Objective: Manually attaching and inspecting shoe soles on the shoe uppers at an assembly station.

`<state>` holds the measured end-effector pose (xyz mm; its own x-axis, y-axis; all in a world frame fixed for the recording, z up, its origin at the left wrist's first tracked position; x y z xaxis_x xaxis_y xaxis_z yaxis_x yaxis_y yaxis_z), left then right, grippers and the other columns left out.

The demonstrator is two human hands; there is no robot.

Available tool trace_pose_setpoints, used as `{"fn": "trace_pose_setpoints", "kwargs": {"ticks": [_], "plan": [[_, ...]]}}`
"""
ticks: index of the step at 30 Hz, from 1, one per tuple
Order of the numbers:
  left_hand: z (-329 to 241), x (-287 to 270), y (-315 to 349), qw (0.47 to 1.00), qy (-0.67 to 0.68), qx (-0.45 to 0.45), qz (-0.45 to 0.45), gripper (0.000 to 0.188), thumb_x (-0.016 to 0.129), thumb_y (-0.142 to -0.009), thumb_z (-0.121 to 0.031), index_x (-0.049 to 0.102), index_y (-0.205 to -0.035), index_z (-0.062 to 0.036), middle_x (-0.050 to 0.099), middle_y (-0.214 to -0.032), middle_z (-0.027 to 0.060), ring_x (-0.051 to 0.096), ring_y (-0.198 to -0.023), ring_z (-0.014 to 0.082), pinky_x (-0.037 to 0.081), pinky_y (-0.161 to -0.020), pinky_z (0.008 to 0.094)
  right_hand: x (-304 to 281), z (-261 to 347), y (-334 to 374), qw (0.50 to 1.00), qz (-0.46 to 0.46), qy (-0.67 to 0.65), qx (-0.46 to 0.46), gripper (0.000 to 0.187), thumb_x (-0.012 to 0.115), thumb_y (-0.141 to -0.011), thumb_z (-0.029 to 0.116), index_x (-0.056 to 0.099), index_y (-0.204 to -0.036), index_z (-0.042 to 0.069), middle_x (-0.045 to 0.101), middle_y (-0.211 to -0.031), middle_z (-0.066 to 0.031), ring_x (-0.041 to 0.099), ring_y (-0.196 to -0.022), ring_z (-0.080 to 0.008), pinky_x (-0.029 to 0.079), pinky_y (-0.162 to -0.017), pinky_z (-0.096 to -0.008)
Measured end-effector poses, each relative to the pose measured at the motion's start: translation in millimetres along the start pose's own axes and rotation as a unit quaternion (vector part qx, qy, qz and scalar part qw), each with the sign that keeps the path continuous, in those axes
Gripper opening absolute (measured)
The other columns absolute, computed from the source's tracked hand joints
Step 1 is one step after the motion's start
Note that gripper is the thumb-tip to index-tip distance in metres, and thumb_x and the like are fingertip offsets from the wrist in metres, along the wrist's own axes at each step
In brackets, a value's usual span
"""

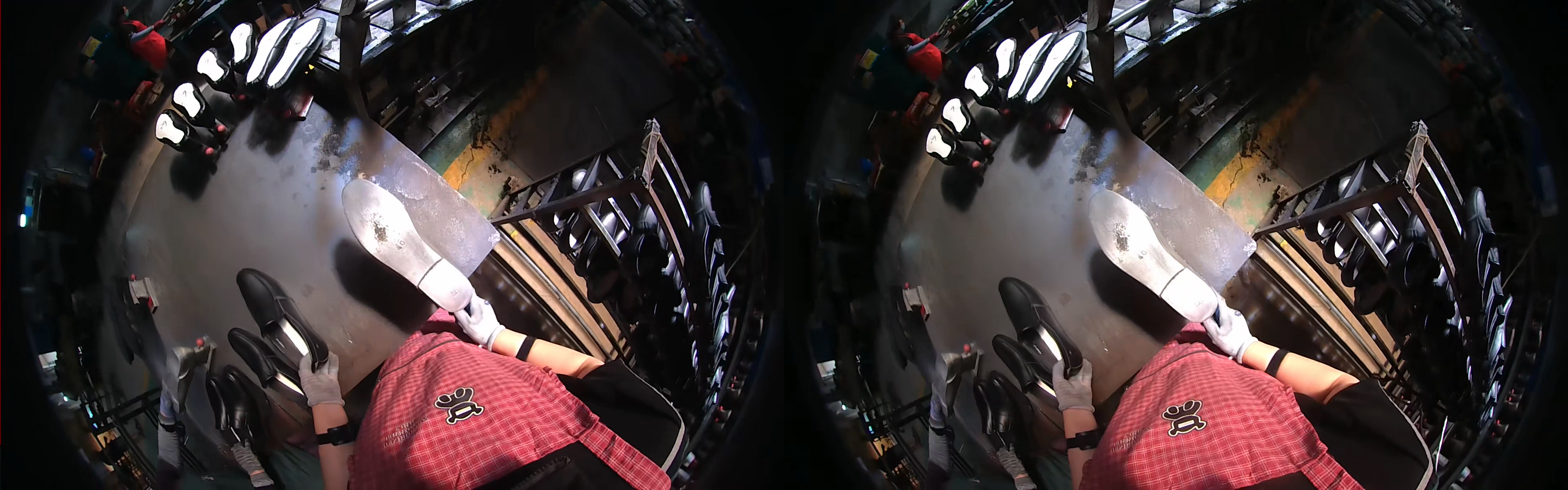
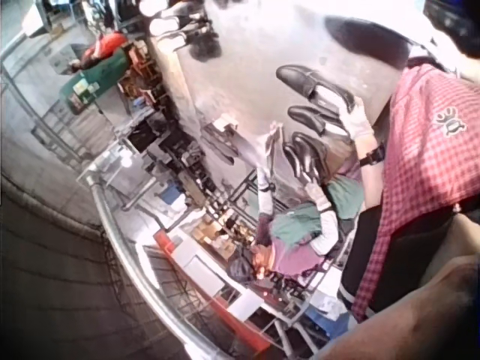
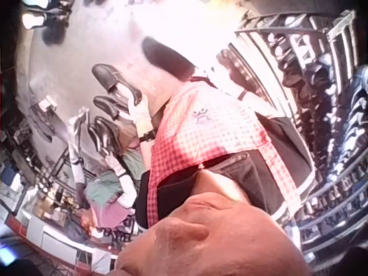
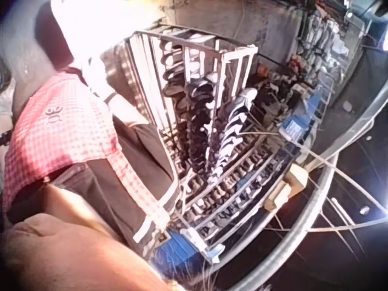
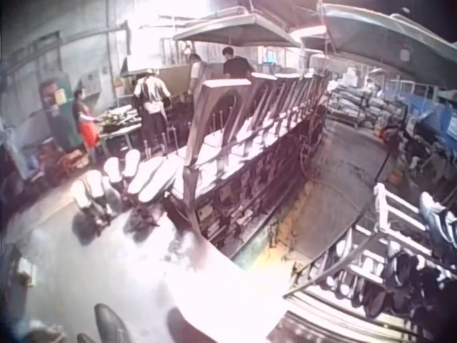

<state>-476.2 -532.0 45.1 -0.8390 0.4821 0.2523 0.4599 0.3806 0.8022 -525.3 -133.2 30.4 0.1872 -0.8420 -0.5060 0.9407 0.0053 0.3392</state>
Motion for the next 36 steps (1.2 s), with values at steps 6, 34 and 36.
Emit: {"fn": "trace_pose_setpoints", "kwargs": {"ticks": [6, 34, 36], "plan": [[-25, 117, 22, 0.991, 0.019, 0.033, 0.131, 0.031, 0.068, -0.089, -0.029, 0.064, -0.114, -0.011, 0.069, -0.113, 0.0047, 0.061, -0.113, 0.0218, 0.051, -0.092, 0.05, -1, -11, -38, 0.983, 0.069, 0.139, -0.103, 0.024, 0.066, -0.082, 0.025, 0.068, -0.101, 0.01, 0.07, -0.084, -0.0161, 0.068, -0.077, -0.0353, 0.054, -0.068, -0.0411], [9, 406, 44, 0.426, -0.586, 0.4, 0.561, 0.042, 0.055, -0.095, -0.045, 0.076, -0.098, -0.0092, 0.074, -0.099, 0.0088, 0.063, -0.108, 0.0271, 0.029, -0.113, 0.0504, -86, 213, -70, 0.925, 0.145, 0.349, 0.04, 0.062, 0.052, -0.092, 0.031, 0.043, -0.142, -0.003, 0.071, -0.098, -0.023, 0.07, -0.092, -0.0373, 0.054, -0.083, -0.0433], [47, 381, 101, 0.292, -0.611, 0.557, 0.481, 0.03, 0.054, -0.094, -0.032, 0.074, -0.095, -0.0098, 0.071, -0.102, 0.0058, 0.059, -0.11, 0.0313, 0.018, -0.115, 0.0614, -85, 166, -27, 0.942, 0.091, 0.298, 0.12, 0.074, 0.055, -0.093, 0.03, 0.023, -0.152, -0.002, 0.071, -0.097, -0.0218, 0.07, -0.087, -0.037, 0.054, -0.079, -0.0434]]}}
Point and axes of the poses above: each hand's wrist, its own y-axis away from the middle knuckle, its own x-axis out of the palm, z = x × y, the point moved 5 cm from there along -y, towards the middle knuckle
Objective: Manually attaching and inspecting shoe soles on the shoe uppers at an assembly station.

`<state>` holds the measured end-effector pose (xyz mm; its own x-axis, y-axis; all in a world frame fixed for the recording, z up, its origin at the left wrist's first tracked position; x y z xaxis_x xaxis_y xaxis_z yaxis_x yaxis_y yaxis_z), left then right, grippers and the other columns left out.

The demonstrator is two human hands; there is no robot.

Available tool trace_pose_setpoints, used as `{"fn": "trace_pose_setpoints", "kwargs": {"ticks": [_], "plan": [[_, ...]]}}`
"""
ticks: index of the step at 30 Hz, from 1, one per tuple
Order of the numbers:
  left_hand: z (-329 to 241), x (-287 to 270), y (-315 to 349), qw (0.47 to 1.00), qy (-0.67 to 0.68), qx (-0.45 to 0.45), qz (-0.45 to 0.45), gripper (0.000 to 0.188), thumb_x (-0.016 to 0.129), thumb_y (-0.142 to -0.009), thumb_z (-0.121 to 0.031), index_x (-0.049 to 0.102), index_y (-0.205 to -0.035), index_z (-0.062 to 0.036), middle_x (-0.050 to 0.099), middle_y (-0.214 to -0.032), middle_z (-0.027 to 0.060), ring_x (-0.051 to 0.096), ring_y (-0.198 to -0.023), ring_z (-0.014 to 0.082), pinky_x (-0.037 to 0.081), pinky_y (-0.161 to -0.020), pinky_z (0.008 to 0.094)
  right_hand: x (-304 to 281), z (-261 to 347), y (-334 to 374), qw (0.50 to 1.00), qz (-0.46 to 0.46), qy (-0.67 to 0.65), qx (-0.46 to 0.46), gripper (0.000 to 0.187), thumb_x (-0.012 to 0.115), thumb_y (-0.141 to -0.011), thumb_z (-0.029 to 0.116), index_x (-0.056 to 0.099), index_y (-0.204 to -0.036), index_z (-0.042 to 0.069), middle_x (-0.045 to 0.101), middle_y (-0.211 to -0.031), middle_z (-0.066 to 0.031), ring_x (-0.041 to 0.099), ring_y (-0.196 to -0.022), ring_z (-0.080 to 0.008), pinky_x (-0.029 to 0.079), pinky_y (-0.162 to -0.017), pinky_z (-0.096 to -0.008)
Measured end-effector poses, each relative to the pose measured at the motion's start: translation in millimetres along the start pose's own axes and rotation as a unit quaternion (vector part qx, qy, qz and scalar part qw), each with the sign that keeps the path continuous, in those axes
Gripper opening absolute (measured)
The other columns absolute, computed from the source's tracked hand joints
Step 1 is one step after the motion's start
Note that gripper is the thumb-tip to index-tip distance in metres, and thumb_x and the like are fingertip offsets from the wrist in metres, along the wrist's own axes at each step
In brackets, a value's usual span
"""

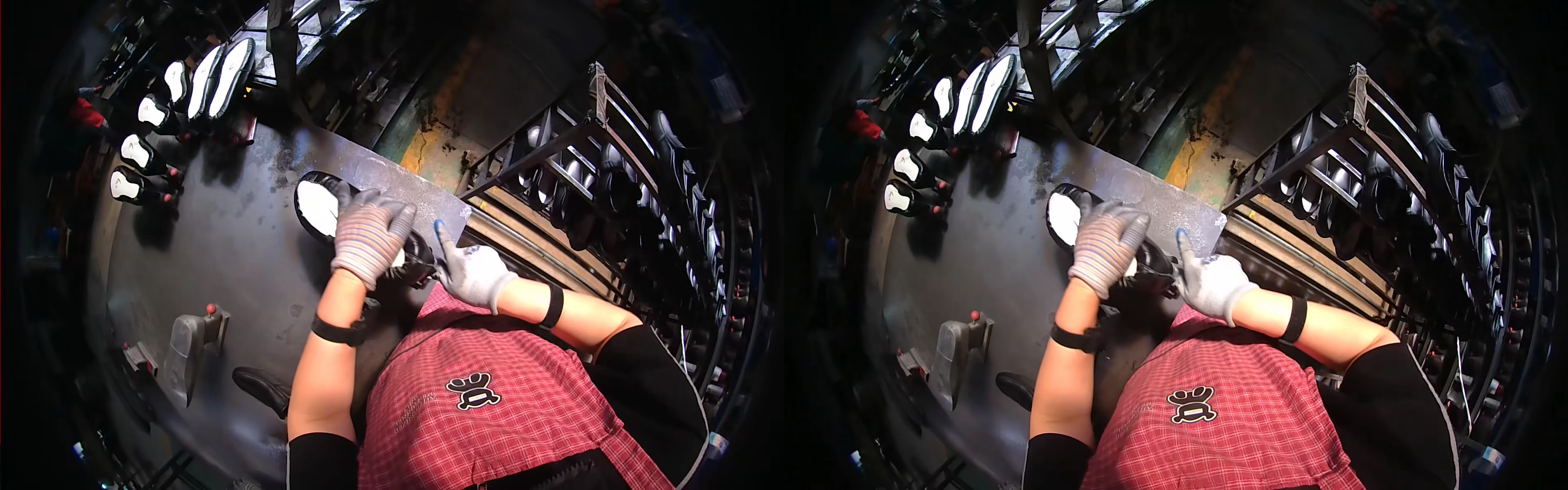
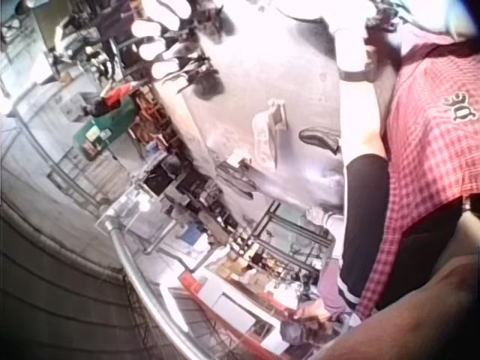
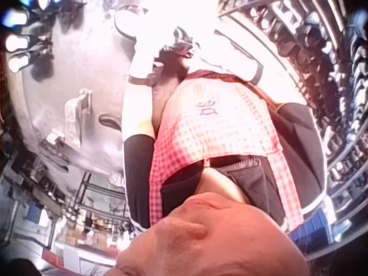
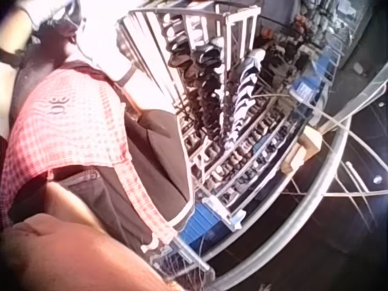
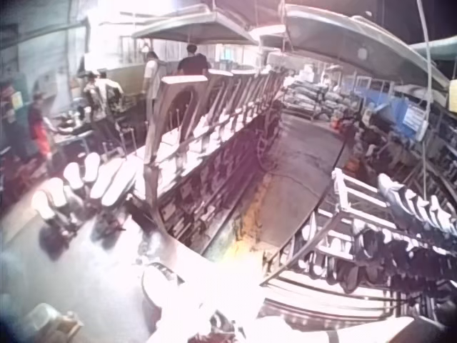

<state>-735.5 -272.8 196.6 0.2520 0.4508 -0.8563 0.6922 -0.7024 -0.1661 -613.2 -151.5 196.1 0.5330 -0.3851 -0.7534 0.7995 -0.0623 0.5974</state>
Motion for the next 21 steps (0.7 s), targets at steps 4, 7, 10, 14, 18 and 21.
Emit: {"fn": "trace_pose_setpoints", "kwargs": {"ticks": [4, 7, 10, 14, 18, 21], "plan": [[-59, 42, 18, 0.994, -0.103, -0.018, -0.008, 0.028, 0.058, -0.089, -0.033, 0.069, -0.094, -0.0089, 0.067, -0.1, 0.0084, 0.056, -0.112, 0.0345, 0.017, -0.116, 0.0618, 118, -77, -9, 0.931, -0.31, -0.185, -0.061, 0.069, 0.056, -0.094, 0.024, 0.025, -0.152, 0.002, 0.053, -0.133, -0.0228, 0.053, -0.119, -0.0395, 0.043, -0.102, -0.0463], [-74, 61, 26, 0.987, -0.149, -0.051, 0.017, 0.034, 0.06, -0.085, -0.038, 0.067, -0.091, -0.0052, 0.064, -0.102, 0.0126, 0.055, -0.111, 0.0314, 0.019, -0.116, 0.0612, 171, -85, -39, 0.894, -0.357, -0.251, -0.103, 0.052, 0.05, -0.097, 0.016, 0.04, -0.146, 0.004, 0.045, -0.145, -0.02, 0.039, -0.136, -0.0396, 0.031, -0.114, -0.0471], [-71, 64, 27, 0.989, -0.141, -0.052, -0.005, 0.034, 0.06, -0.083, -0.037, 0.067, -0.09, -0.0049, 0.063, -0.1, 0.0123, 0.055, -0.108, 0.0307, 0.021, -0.115, 0.0606, 182, -91, -58, 0.878, -0.275, -0.388, -0.043, 0.049, 0.045, -0.1, 0.019, 0.041, -0.146, 0.004, 0.045, -0.147, -0.0174, 0.04, -0.138, -0.0319, 0.03, -0.116, -0.0403], [-72, 67, 24, 0.99, -0.128, -0.052, 0.006, 0.033, 0.061, -0.082, -0.036, 0.066, -0.089, -0.0042, 0.062, -0.094, 0.0139, 0.055, -0.105, 0.0311, 0.023, -0.114, 0.0598, 209, -107, -68, 0.858, -0.229, -0.459, -0.008, 0.041, 0.033, -0.104, 0.017, 0.05, -0.14, 0.004, 0.049, -0.144, -0.0159, 0.046, -0.134, -0.0305, 0.034, -0.114, -0.0383], [-70, 60, 25, 0.984, -0.145, -0.098, -0.022, 0.033, 0.061, -0.082, -0.036, 0.067, -0.089, -0.004, 0.062, -0.093, 0.0139, 0.055, -0.104, 0.0299, 0.021, -0.115, 0.0587, 195, -90, -84, 0.602, -0.144, -0.785, 0.019, 0.041, 0.042, -0.105, 0.031, 0.055, -0.134, 0.006, 0.061, -0.128, -0.0097, 0.055, -0.12, -0.0203, 0.043, -0.104, -0.0328], [-72, 62, 19, 0.976, -0.148, -0.135, 0.086, 0.044, 0.054, -0.089, -0.038, 0.071, -0.106, -0.001, 0.068, -0.107, 0.0156, 0.054, -0.115, 0.03, 0.013, -0.12, 0.0546, 203, -80, -111, 0.458, -0.121, -0.881, -0.017, 0.044, 0.043, -0.106, 0.038, 0.057, -0.129, 0.003, 0.063, -0.123, -0.0064, 0.058, -0.108, -0.0183, 0.044, -0.1, -0.0324]]}}
Point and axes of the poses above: each hand's wrist, its own y-axis away from the middle knuckle, its own x-axis out of the palm, z = x × y, the point moved 5 cm from there along -y, towards the middle knuckle
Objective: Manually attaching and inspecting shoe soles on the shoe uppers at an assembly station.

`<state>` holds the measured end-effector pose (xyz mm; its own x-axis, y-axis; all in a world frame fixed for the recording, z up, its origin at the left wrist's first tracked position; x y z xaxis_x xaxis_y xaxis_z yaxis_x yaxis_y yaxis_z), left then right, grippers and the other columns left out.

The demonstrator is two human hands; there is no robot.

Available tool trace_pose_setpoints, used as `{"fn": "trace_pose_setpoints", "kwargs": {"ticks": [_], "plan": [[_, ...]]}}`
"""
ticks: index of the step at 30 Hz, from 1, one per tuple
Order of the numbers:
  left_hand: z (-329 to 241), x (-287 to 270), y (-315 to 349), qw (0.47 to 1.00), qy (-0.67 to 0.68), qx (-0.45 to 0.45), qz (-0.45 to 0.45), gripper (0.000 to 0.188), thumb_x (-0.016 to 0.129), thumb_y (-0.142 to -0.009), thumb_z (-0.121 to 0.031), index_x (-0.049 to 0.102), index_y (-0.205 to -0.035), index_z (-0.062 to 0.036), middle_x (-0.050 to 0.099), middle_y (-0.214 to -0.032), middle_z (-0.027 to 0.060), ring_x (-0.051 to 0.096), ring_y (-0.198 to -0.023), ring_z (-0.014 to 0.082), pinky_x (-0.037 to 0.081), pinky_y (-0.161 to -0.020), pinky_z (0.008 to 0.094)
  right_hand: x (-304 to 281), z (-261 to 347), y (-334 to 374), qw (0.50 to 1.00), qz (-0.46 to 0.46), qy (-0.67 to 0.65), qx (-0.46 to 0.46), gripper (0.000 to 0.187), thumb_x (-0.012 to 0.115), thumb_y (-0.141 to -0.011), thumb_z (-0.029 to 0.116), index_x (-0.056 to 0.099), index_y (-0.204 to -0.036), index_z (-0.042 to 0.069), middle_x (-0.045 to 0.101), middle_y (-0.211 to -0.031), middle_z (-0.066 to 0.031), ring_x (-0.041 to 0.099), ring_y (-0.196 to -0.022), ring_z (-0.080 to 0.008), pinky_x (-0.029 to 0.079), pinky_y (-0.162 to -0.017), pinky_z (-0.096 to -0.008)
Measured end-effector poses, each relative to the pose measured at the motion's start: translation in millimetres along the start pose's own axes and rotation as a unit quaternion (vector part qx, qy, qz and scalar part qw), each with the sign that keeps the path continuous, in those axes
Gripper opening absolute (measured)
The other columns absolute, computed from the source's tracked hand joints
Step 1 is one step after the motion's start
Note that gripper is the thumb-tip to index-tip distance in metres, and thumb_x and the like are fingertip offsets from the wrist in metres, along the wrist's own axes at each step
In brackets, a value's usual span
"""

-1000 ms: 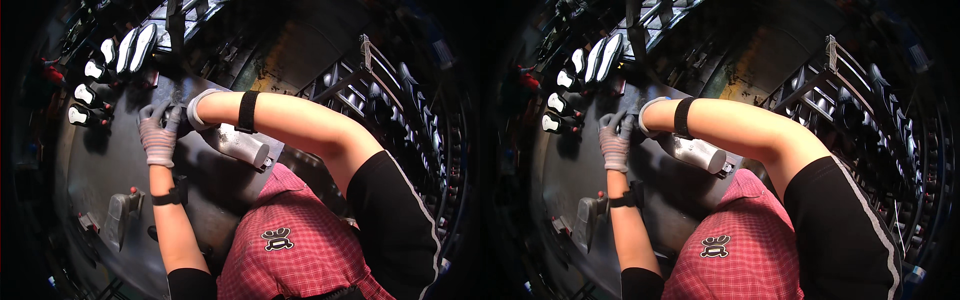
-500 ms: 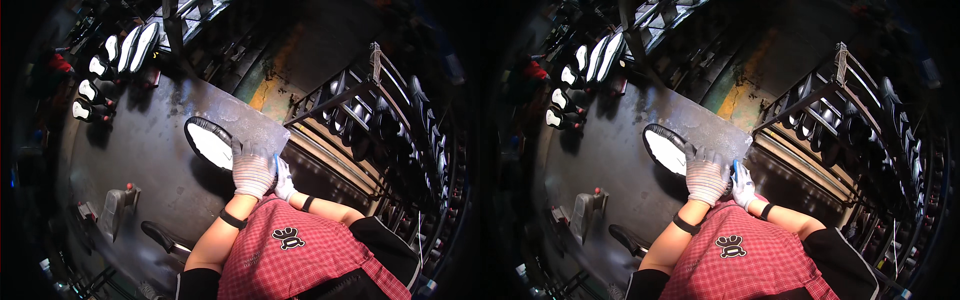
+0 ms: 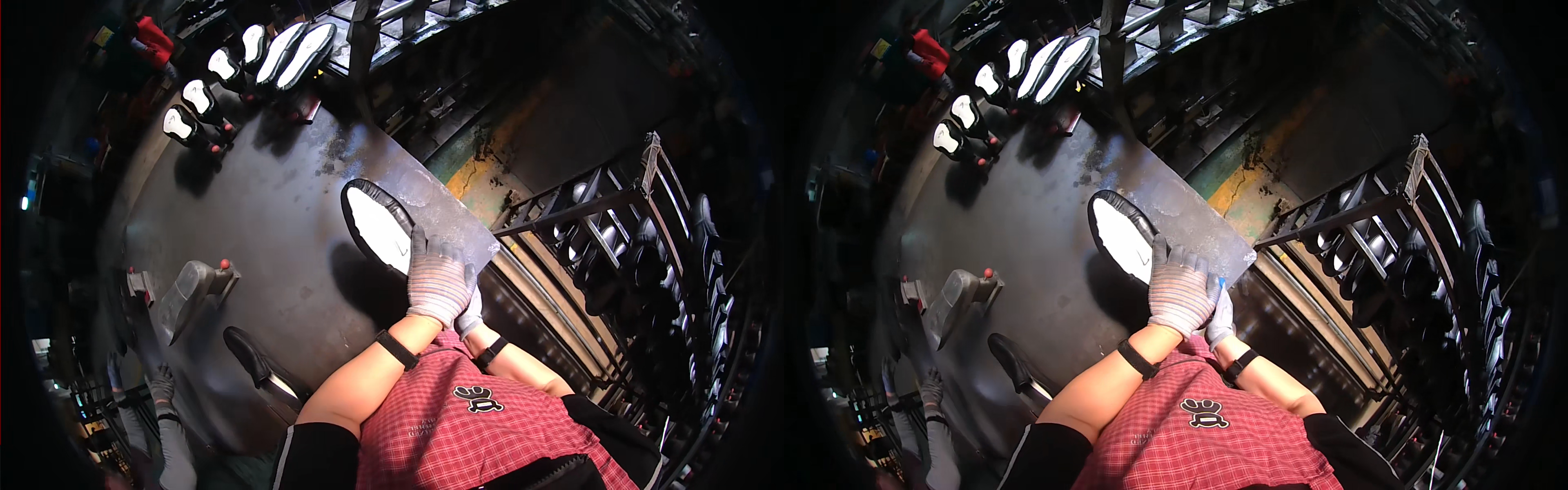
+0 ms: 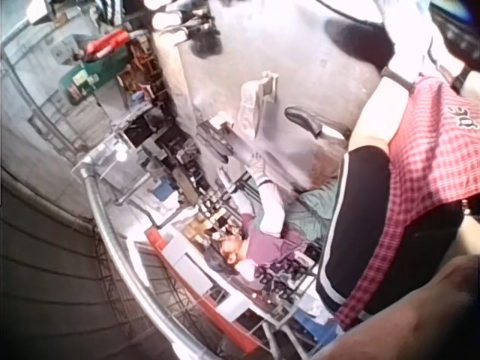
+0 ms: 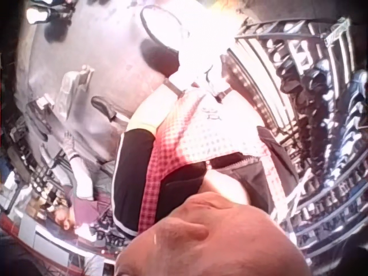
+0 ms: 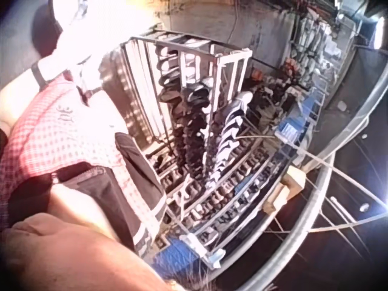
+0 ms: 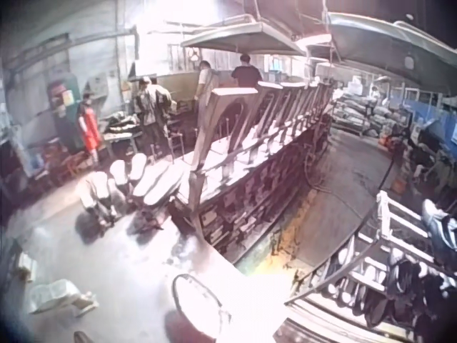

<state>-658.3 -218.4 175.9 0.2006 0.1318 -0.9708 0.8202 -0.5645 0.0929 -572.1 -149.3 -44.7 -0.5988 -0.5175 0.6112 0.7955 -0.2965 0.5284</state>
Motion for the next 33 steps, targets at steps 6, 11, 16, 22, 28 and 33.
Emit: {"fn": "trace_pose_setpoints", "kwargs": {"ticks": [6, 11, 16, 22, 28, 33], "plan": [[11, 0, 10, 0.984, 0.095, 0.068, -0.134, 0.039, 0.059, -0.087, -0.036, 0.066, -0.109, -0.0041, 0.062, -0.116, 0.0139, 0.051, -0.119, 0.0297, 0.021, -0.117, 0.056, -21, 7, -14, 0.995, 0.021, 0.099, -0.013, 0.055, 0.037, -0.107, 0.042, 0.049, -0.138, -0.001, 0.059, -0.132, -0.0122, 0.054, -0.121, -0.0209, 0.041, -0.107, -0.0347], [197, -4, 121, 0.867, 0.114, -0.254, -0.414, 0.067, 0.066, -0.091, -0.033, 0.038, -0.143, -0.0037, 0.042, -0.147, 0.0195, 0.039, -0.136, 0.0402, 0.029, -0.115, 0.0508, 84, 107, 97, 0.72, 0.2, 0.628, -0.216, 0.097, 0.078, -0.078, 0.043, 0.03, -0.15, 0.0, 0.045, -0.145, -0.0249, 0.046, -0.135, -0.0347, 0.038, -0.112, -0.0404], [431, -6, 281, 0.292, 0.523, -0.584, -0.548, 0.081, 0.065, -0.086, -0.052, 0.034, -0.149, -0.0109, 0.036, -0.154, 0.0146, 0.032, -0.144, 0.0347, 0.033, -0.114, 0.0523, 130, 103, 81, 0.619, 0.184, 0.711, -0.278, 0.116, 0.09, -0.055, 0.022, 0.029, -0.15, -0.001, 0.045, -0.143, -0.0239, 0.047, -0.13, -0.0397, 0.038, -0.11, -0.0431], [512, 12, 315, 0.168, 0.747, -0.322, -0.556, 0.087, 0.062, -0.082, -0.065, 0.035, -0.15, -0.0184, 0.03, -0.156, 0.0091, 0.024, -0.144, 0.0391, 0.02, -0.115, 0.0668, 220, 62, 2, 0.589, 0.298, 0.711, -0.243, 0.114, 0.087, -0.057, 0.028, 0.029, -0.151, 0.001, 0.042, -0.145, -0.0241, 0.042, -0.135, -0.0389, 0.033, -0.114, -0.0438], [508, 18, 302, 0.157, 0.744, -0.334, -0.557, 0.09, 0.063, -0.08, -0.069, 0.032, -0.15, -0.0213, 0.03, -0.156, 0.0117, 0.024, -0.144, 0.0401, 0.023, -0.113, 0.0701, 358, -56, -50, 0.54, 0.421, 0.641, -0.347, 0.113, 0.084, -0.061, 0.025, 0.022, -0.154, 0.005, 0.04, -0.141, -0.0261, 0.038, -0.134, -0.0436, 0.034, -0.114, -0.0447], [468, 21, 254, 0.204, 0.765, -0.329, -0.514, 0.09, 0.06, -0.081, -0.071, 0.032, -0.151, -0.0209, 0.032, -0.156, 0.0096, 0.027, -0.143, 0.0365, 0.024, -0.114, 0.0661, 503, -163, -81, 0.631, 0.45, 0.574, -0.265, 0.122, 0.087, -0.061, 0.036, 0.016, -0.154, 0.002, 0.042, -0.141, -0.0271, 0.043, -0.132, -0.0387, 0.036, -0.112, -0.04]]}}
Point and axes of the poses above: each hand's wrist, its own y-axis away from the middle knuckle, its own x-axis out of the palm, z = x × y, the point moved 5 cm from there along -y, towards the middle knuckle
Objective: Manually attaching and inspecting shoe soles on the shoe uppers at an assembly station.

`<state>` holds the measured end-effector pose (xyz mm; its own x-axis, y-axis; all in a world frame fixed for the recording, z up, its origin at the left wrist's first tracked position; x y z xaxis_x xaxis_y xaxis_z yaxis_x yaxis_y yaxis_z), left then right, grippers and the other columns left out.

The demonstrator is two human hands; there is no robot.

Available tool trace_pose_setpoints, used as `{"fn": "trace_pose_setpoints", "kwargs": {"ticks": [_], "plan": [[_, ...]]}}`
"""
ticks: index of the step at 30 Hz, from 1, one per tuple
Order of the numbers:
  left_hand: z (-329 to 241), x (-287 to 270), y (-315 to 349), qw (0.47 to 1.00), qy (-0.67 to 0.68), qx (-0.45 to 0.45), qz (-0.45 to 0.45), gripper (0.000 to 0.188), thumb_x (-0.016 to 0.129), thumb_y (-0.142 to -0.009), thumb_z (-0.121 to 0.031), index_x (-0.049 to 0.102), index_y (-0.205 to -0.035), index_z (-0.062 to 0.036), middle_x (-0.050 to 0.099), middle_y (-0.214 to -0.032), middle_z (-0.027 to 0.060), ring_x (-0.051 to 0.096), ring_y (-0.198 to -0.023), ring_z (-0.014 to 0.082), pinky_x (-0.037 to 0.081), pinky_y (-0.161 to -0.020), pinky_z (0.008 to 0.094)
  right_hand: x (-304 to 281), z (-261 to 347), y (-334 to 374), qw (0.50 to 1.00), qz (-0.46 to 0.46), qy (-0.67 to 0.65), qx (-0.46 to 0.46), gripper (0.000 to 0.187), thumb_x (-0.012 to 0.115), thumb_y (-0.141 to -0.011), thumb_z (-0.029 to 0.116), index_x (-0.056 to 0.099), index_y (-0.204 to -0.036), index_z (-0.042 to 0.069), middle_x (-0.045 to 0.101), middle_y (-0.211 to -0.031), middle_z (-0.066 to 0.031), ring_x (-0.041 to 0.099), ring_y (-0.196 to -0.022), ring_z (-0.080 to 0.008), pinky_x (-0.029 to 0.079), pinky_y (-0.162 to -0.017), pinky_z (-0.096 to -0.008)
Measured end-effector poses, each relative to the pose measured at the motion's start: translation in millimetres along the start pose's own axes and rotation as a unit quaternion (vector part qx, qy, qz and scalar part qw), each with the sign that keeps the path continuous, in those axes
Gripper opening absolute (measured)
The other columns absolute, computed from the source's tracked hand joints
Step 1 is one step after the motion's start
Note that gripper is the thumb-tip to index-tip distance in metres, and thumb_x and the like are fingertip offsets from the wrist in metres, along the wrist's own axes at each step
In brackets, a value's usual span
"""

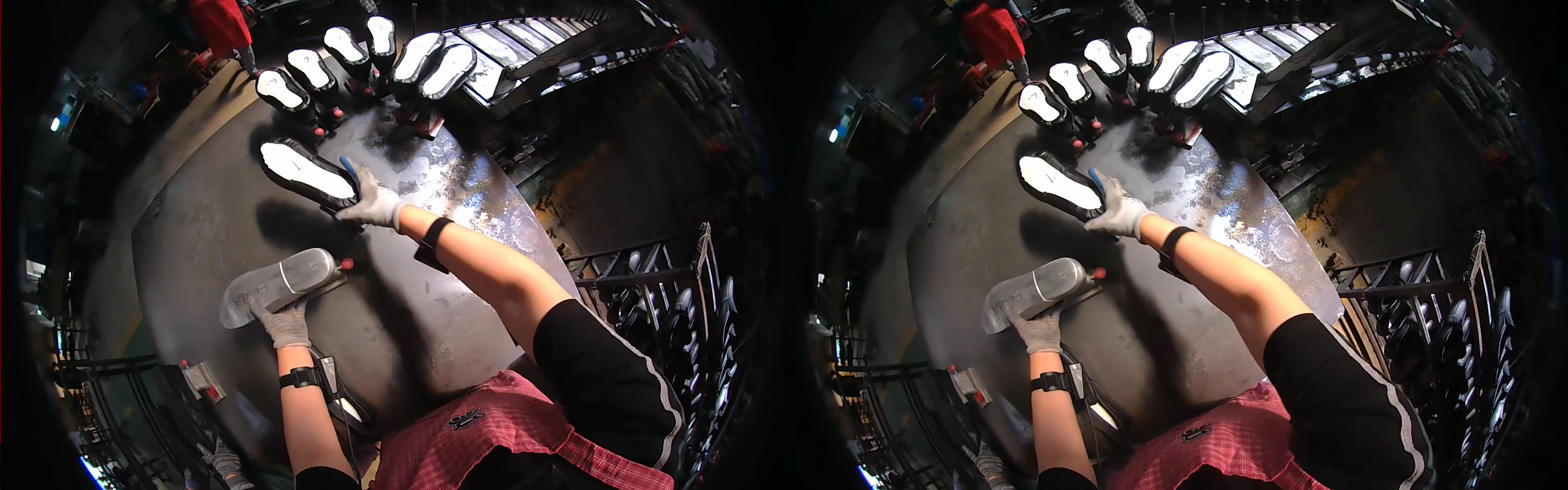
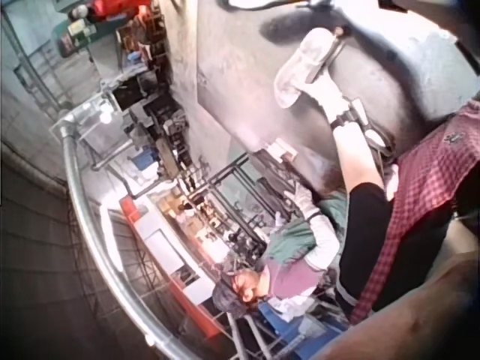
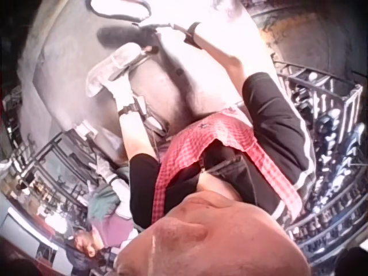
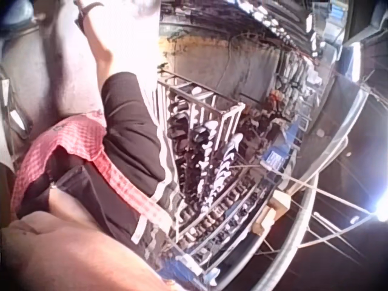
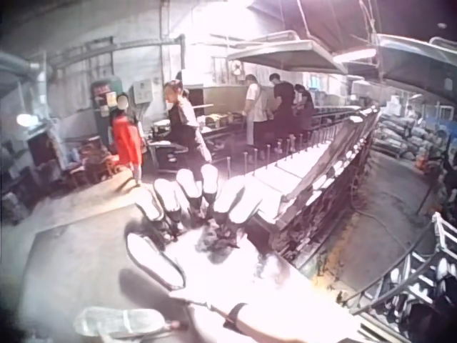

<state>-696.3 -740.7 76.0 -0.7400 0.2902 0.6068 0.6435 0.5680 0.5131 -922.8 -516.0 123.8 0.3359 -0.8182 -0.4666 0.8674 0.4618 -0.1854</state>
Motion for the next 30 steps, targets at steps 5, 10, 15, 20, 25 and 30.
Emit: {"fn": "trace_pose_setpoints", "kwargs": {"ticks": [5, 10, 15, 20, 25, 30], "plan": [[49, -5, 32, 0.99, 0.003, -0.094, 0.101, 0.082, 0.056, -0.087, -0.064, 0.033, -0.151, -0.0178, 0.035, -0.154, 0.0096, 0.032, -0.141, 0.0321, 0.025, -0.117, 0.0583, 68, 110, 51, 0.918, 0.34, 0.191, -0.076, 0.135, 0.09, -0.056, 0.048, 0.005, -0.159, 0.025, 0.004, -0.161, -0.0291, 0.028, -0.144, -0.0454, 0.033, -0.116, -0.0486], [101, 6, 72, 0.963, -0.162, -0.19, 0.105, 0.076, 0.073, -0.086, -0.04, 0.038, -0.145, -0.0061, 0.051, -0.137, 0.0169, 0.046, -0.13, 0.0338, 0.037, -0.11, 0.0508, -8, 84, 135, 0.916, 0.291, 0.253, -0.107, 0.092, 0.075, -0.069, 0.024, 0.035, -0.152, 0.028, 0.057, -0.112, -0.0232, 0.063, -0.1, -0.0405, 0.053, -0.085, -0.0466], [59, -30, 162, 0.687, -0.693, 0.163, 0.147, 0.057, 0.074, -0.082, -0.021, 0.051, -0.131, -0.0015, 0.051, -0.138, 0.0196, 0.049, -0.126, 0.0371, 0.04, -0.107, 0.0438, -94, 38, 198, 0.938, 0.241, 0.246, 0.019, 0.097, 0.077, -0.07, 0.027, 0.029, -0.154, 0.033, 0.052, -0.116, -0.0263, 0.061, -0.101, -0.0424, 0.053, -0.088, -0.0468], [6, -124, 222, 0.5, -0.823, 0.199, -0.182, 0.065, 0.073, -0.079, -0.027, 0.049, -0.133, -0.0008, 0.052, -0.135, 0.0207, 0.046, -0.126, 0.0388, 0.037, -0.109, 0.0469, -170, 28, 269, 0.905, 0.195, 0.285, 0.249, 0.107, 0.078, -0.069, 0.037, 0.019, -0.157, 0.03, 0.047, -0.129, -0.0355, 0.059, -0.108, -0.0483, 0.05, -0.095, -0.0479], [36, -197, 206, 0.525, -0.827, 0.024, -0.202, 0.058, 0.065, -0.081, -0.017, 0.05, -0.136, -0.0043, 0.055, -0.126, 0.0251, 0.054, -0.116, 0.0407, 0.044, -0.101, 0.0471, -210, 25, 321, 0.923, 0.098, 0.268, 0.257, 0.112, 0.078, -0.069, 0.04, 0.016, -0.158, 0.013, 0.049, -0.126, -0.0388, 0.06, -0.107, -0.047, 0.049, -0.094, -0.0462], [85, -142, 211, 0.573, -0.798, 0.178, -0.062, 0.059, 0.06, -0.081, -0.001, 0.049, -0.139, -0.0048, 0.059, -0.124, 0.0216, 0.058, -0.113, 0.0387, 0.047, -0.098, 0.0434, -204, 30, 394, 0.944, 0.025, 0.267, 0.191, 0.112, 0.081, -0.068, 0.046, 0.021, -0.157, 0.013, 0.051, -0.125, -0.0345, 0.059, -0.108, -0.0457, 0.049, -0.094, -0.0441]]}}
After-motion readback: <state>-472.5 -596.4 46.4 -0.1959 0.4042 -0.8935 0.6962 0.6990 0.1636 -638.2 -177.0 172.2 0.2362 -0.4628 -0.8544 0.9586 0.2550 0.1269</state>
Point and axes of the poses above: each hand's wrist, its own y-axis away from the middle knuckle, its own x-axis out of the palm, z = x × y, the point moved 5 cm from there along -y, towards the middle knuckle
